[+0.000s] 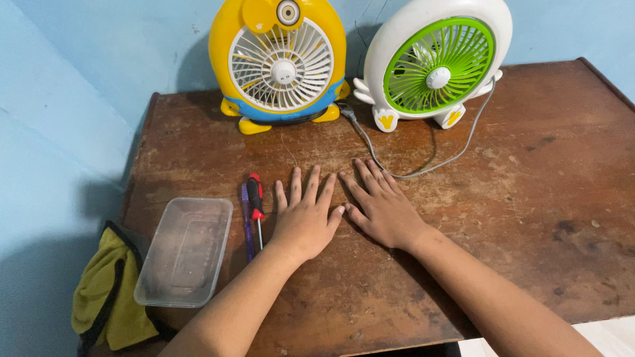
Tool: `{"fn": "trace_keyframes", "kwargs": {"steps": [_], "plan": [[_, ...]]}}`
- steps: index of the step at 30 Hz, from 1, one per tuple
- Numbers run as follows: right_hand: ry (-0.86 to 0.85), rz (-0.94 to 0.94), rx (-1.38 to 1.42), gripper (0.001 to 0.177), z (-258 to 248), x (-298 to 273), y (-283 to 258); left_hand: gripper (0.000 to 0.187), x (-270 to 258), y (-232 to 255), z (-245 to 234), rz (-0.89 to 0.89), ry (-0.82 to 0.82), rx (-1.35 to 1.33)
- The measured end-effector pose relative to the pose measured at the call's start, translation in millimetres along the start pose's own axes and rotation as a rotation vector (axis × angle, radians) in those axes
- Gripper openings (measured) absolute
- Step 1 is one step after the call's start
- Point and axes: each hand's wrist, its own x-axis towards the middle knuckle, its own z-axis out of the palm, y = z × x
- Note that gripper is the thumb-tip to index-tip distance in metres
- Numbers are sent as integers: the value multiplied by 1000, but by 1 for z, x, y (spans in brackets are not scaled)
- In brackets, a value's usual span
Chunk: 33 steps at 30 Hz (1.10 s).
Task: The person disassembles a white and green duck-shaped electric fan on a wooden table. They remove the front grille, then use a screwdriver to remove the central hub and fan blade. They continue to unscrew and separate the rear grille and base, placing removed parts and screws on the table.
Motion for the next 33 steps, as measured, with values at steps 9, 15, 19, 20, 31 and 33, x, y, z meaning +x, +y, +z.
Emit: {"fn": "trace_keyframes", "kwargs": {"steps": [9,15,19,20,31,33], "plan": [[-12,-3,7,65,-2,0,-1,69,-4,2,-6,-12,5,-30],[-10,0,5,65,-2,0,-2,68,-3,1,-6,-3,5,-29],[-26,6,4,65,-3,0,-1,69,-3,2,-6,-6,2,-33],[-28,5,5,65,-3,0,-1,69,-3,2,-6,-6,-1,-30],[-28,6,2,66,-3,1,-1,69,-3,3,-12,-11,-48,-24],[-17,0,2,66,-2,0,-1,68,-2,4,-12,-19,-65,-26]]}}
